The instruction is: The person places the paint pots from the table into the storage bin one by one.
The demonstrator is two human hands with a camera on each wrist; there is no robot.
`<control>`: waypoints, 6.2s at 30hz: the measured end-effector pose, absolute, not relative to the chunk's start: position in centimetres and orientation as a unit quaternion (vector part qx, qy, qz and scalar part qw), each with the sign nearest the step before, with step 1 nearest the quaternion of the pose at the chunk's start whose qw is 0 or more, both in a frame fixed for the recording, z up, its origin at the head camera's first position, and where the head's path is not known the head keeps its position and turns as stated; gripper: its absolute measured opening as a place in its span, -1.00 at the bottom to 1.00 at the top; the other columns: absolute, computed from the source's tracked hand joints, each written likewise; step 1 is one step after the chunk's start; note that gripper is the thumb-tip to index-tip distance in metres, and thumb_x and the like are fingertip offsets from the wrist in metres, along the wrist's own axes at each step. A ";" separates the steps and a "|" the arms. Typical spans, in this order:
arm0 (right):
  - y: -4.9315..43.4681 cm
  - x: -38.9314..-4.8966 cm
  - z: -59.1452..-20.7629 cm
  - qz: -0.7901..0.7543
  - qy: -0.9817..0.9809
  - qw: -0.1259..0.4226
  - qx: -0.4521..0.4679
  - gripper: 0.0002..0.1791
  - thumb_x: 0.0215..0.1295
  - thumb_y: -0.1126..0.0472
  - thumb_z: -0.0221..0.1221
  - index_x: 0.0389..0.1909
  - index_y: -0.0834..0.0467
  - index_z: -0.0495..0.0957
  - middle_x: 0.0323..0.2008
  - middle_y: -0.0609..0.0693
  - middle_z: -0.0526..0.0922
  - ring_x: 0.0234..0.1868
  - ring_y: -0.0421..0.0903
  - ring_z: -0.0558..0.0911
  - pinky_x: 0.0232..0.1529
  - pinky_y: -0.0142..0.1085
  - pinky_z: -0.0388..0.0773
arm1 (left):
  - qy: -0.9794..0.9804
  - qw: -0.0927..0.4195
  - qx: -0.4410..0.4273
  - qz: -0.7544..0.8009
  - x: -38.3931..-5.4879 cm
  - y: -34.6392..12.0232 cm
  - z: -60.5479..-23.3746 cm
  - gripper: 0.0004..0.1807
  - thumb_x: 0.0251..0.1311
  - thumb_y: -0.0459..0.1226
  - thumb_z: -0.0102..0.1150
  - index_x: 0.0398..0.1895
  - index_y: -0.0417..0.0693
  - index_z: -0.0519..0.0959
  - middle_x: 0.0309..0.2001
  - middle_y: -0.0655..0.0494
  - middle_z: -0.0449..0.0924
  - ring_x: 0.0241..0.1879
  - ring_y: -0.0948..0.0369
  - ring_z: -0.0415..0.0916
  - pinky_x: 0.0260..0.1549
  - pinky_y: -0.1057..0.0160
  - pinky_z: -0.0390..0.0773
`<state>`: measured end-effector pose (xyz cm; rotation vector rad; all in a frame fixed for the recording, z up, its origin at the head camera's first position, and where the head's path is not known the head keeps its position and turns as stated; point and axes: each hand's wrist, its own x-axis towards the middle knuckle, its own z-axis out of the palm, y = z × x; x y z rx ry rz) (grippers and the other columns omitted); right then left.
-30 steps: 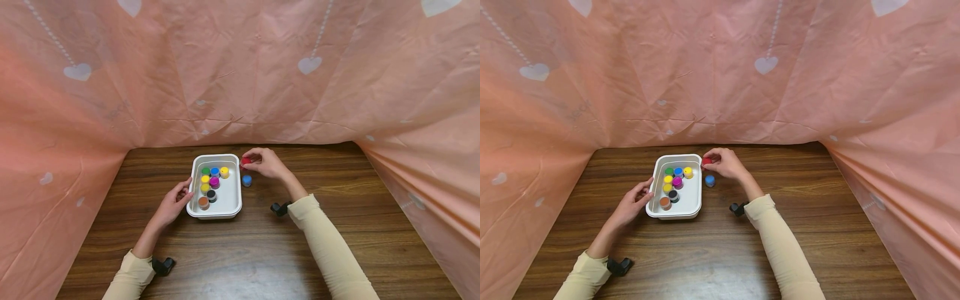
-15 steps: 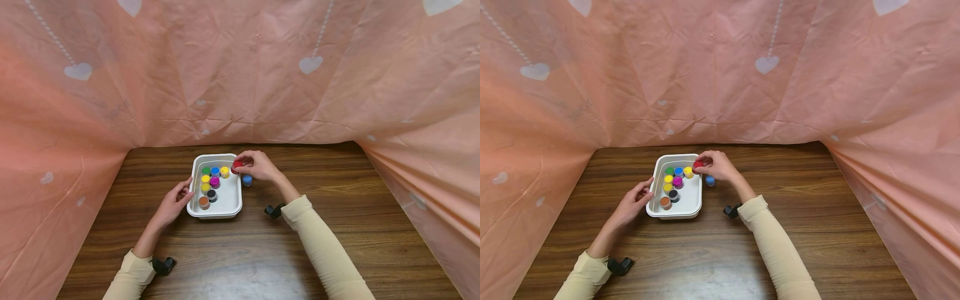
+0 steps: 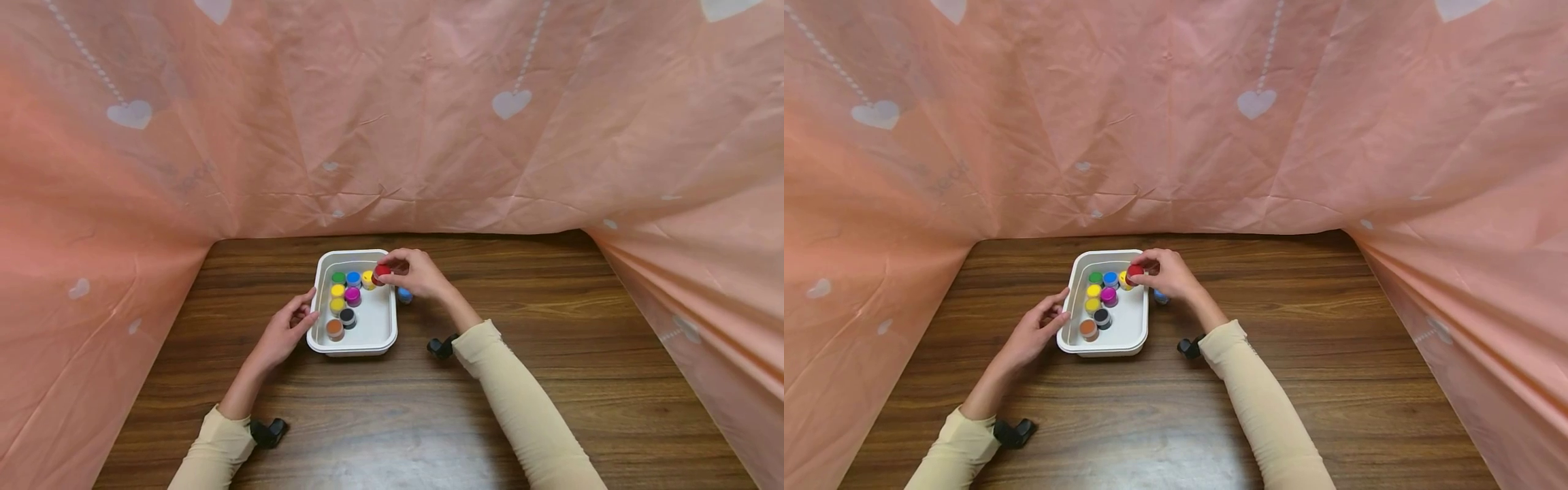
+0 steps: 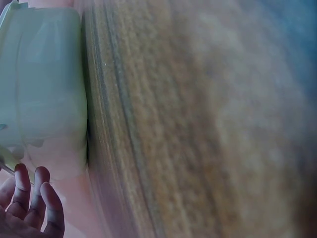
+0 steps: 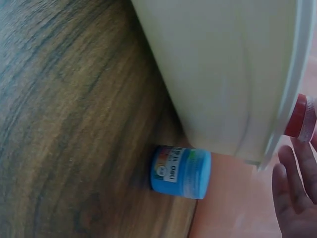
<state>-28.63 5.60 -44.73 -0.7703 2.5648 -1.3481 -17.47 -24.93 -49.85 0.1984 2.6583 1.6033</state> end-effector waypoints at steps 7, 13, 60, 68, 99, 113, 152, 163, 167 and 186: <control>5.3 -28.9 -45.6 -0.412 0.874 0.041 -0.254 -0.63 0.27 0.08 0.45 0.06 0.10 0.73 -0.01 0.01 0.77 0.15 0.05 0.55 0.25 -0.04 0.48 | 0.853 0.017 0.063 0.518 -17.6 -24.9 -49.8 -0.41 0.51 -0.21 0.16 0.53 -0.15 0.35 -0.12 -0.06 0.44 -0.16 0.12 0.41 -0.20 0.37 0.45; 4.9 -29.1 -46.5 -0.406 0.876 0.033 -0.257 -0.64 0.27 0.06 0.45 0.05 0.08 0.74 0.05 -0.02 0.74 0.27 0.02 0.49 0.33 -0.01 0.40 | 0.857 0.016 0.059 0.512 -17.6 -24.9 -49.7 -0.41 0.51 -0.25 0.15 0.53 -0.20 0.33 -0.11 -0.08 0.46 -0.15 0.16 0.40 -0.17 0.37 0.44; 1.4 -29.2 -47.4 -0.279 0.926 0.098 -0.236 -0.66 0.16 0.06 0.53 -0.02 -0.04 0.81 0.04 -0.09 0.78 0.30 0.03 0.56 0.54 0.18 0.10 | 0.853 0.012 0.060 0.518 -17.2 -24.5 -49.3 -0.42 0.51 -0.31 0.13 0.53 -0.25 0.31 -0.10 -0.13 0.46 -0.10 0.10 0.38 -0.14 0.35 0.44; 1.1 -29.0 -47.0 -0.252 0.935 0.110 -0.225 -0.70 0.18 0.06 0.51 -0.05 -0.08 0.81 0.02 -0.11 0.78 0.38 0.08 0.48 0.57 0.30 -0.17 | 0.849 0.020 0.063 0.524 -16.0 -23.6 -46.3 -0.44 0.50 -0.37 0.12 0.49 -0.37 0.32 -0.13 -0.17 0.46 -0.13 0.11 0.39 -0.17 0.37 0.44; 2.2 -29.3 -46.7 -0.296 0.909 0.118 -0.269 -0.62 0.23 0.13 0.47 0.07 0.08 0.76 0.12 0.03 0.72 0.30 0.11 0.54 0.40 0.00 0.39 | 0.849 0.010 0.065 0.524 -15.8 -23.4 -46.4 -0.44 0.50 -0.35 0.13 0.49 -0.35 0.33 -0.13 -0.17 0.47 -0.15 0.14 0.39 -0.17 0.39 0.44; 6.1 -29.2 -45.2 -0.397 0.872 0.071 -0.278 -0.43 0.37 0.21 0.36 0.37 0.20 0.51 0.22 0.22 0.51 0.24 0.17 0.59 0.31 0.01 0.52 | 0.850 0.014 0.062 0.523 -15.7 -23.5 -46.3 -0.45 0.48 -0.37 0.15 0.47 -0.38 0.35 -0.15 -0.16 0.47 -0.18 0.16 0.41 -0.17 0.36 0.45; 9.5 -29.5 -48.8 -0.371 0.886 0.167 -0.225 -0.65 0.32 0.25 0.38 0.09 0.24 0.68 -0.04 0.16 0.74 0.03 0.04 0.69 0.16 -0.12 0.59 | 0.845 0.011 0.069 0.530 -15.7 -23.2 -46.1 -0.44 0.47 -0.40 0.14 0.47 -0.40 0.33 -0.16 -0.15 0.47 -0.20 0.13 0.41 -0.19 0.32 0.46; 9.5 -29.5 -48.9 -0.375 0.885 0.171 -0.219 -0.66 0.34 0.23 0.38 0.10 0.22 0.68 -0.01 0.14 0.73 0.04 0.03 0.68 0.16 -0.13 0.59 | 0.848 0.014 0.065 0.525 -15.6 -23.2 -46.0 -0.44 0.48 -0.38 0.14 0.47 -0.38 0.34 -0.15 -0.15 0.46 -0.19 0.13 0.39 -0.20 0.31 0.44; 9.5 -29.5 -48.9 -0.372 0.885 0.167 -0.226 -0.66 0.34 0.22 0.38 0.10 0.23 0.68 -0.01 0.13 0.74 0.03 0.02 0.69 0.15 -0.14 0.60 | 0.848 0.010 0.068 0.525 -15.5 -23.2 -45.8 -0.45 0.48 -0.38 0.14 0.47 -0.38 0.34 -0.17 -0.14 0.46 -0.20 0.18 0.39 -0.20 0.32 0.44; 9.6 -29.5 -48.2 -0.388 0.882 0.152 -0.221 -0.66 0.33 0.23 0.39 0.08 0.22 0.69 -0.01 0.14 0.74 0.03 0.03 0.70 0.13 -0.14 0.62 | 0.857 0.005 0.068 0.511 -17.1 -24.5 -49.4 -0.41 0.51 -0.29 0.15 0.52 -0.24 0.32 -0.11 -0.09 0.47 -0.14 0.21 0.38 -0.17 0.33 0.45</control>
